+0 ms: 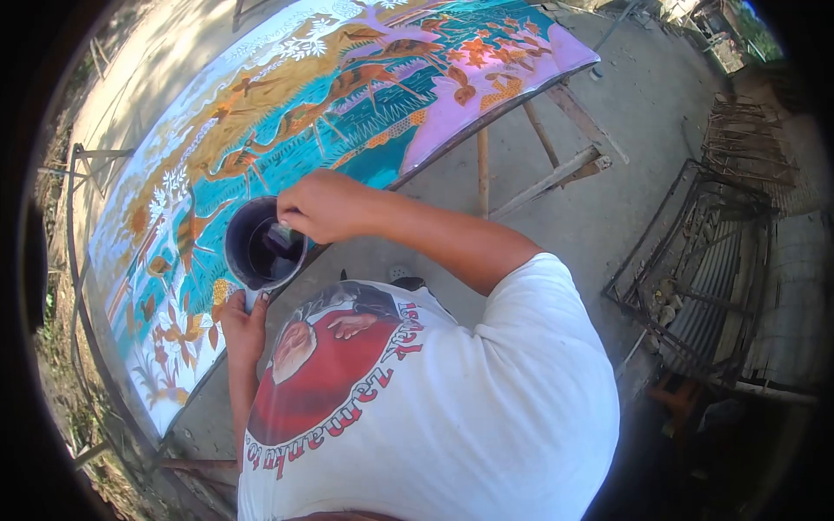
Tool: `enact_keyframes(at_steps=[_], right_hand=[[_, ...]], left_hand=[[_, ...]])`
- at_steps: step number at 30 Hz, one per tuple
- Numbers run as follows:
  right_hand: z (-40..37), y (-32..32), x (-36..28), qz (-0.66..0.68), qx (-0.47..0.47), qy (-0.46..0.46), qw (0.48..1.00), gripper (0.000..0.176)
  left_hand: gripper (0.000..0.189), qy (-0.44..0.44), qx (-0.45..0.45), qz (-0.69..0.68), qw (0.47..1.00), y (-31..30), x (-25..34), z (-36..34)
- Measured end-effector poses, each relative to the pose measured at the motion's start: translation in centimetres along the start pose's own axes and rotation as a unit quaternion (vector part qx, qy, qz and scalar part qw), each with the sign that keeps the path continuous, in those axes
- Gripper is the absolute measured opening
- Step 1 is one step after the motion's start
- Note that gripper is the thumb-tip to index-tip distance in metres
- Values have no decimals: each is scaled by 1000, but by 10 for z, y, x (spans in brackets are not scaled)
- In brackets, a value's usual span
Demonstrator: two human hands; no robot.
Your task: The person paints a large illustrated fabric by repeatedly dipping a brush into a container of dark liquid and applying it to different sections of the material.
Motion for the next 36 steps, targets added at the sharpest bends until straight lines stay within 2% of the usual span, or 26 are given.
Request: enact_keyframes(at_steps=[2, 3, 5, 6, 7, 9, 11, 12, 14, 15, 16, 17, 18, 19, 20, 21, 22, 24, 26, 27, 30, 32, 36], right_hand=[[-3, 44, 2, -122, -90, 42, 988, 19], [-6, 52, 6, -121, -93, 40, 987, 19], [-18, 55, 25, 28, -55, 106, 993, 27], [-29, 51, 37, 140, -48, 209, 967, 26], [-47, 49, 47, 248, -43, 309, 917, 27], [-65, 27, 55, 344, 42, 318, 883, 28], [-83, 9, 81, 411, 104, 298, 855, 28], [-87, 7, 91, 414, 97, 298, 855, 28], [-99, -10, 123, 378, 164, 326, 851, 28], [-97, -9, 136, 379, 163, 326, 850, 28], [-102, -9, 159, 339, 169, 374, 847, 28], [-108, -11, 182, 297, 176, 420, 839, 27], [-107, -12, 202, 298, 177, 421, 839, 27], [-110, -29, 226, 241, 232, 425, 841, 28], [-111, -45, 237, 182, 285, 426, 839, 28], [-103, -43, 241, 183, 285, 426, 839, 28], [-93, -37, 241, 182, 289, 422, 840, 28], [-73, -16, 232, 182, 293, 420, 840, 28], [-41, 33, 212, 209, 154, 419, 870, 27], [-38, 31, 215, 209, 153, 418, 871, 27], [-28, 7, 243, 202, 201, 405, 869, 27], [-48, -50, 277, 109, 379, 377, 838, 28], [-22, -18, 275, 149, 348, 394, 837, 27]], left_hand=[[32, 9, 3, 11, 1000, -3, 2, -1], [32, 12, -8, 15, 1000, -2, 5, -1], [33, 15, -20, 29, 999, -5, 4, -2], [33, 6, -15, 28, 999, -8, 1, -4], [33, 8, -9, 23, 1000, -12, 0, -6], [34, 31, 12, 28, 999, -24, -4, -9], [34, 5, 19, 26, 999, -36, -15, -14], [34, -7, 17, 23, 1000, -42, -19, -17], [31, -39, 7, 38, 998, -52, -29, -22], [30, -66, -8, 51, 997, -54, -38, -24], [30, -66, -8, 52, 996, -55, -56, -24], [28, 2, 28, 90, 996, -60, -71, -22], [27, 70, 64, 128, 987, -64, -72, -25], [27, 71, 64, 128, 987, -66, -70, -28], [29, 13, 66, 84, 994, -72, -79, -30], [31, -47, 68, 40, 996, -75, -89, -32], [31, -47, 69, 41, 996, -76, -88, -35], [29, -52, 74, -48, 995, -78, -88, -37], [29, -73, 72, -64, 993, -76, -89, -41], [29, -94, 70, -80, 990, -74, -91, -43], [28, -92, 80, -66, 990, -73, -87, -48], [28, -112, 87, -85, 986, -72, -83, -54], [27, -122, 99, -109, 982, -68, -86, -60]])
Point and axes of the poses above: each hand's wrist, its own z-axis towards the middle knuckle, its own y-axis out of the palm, x = y × z, the point moved 10 cm from there along z, towards the middle knuckle, and after that the axes turned 1 degree about -y, right-handed, at the moved point
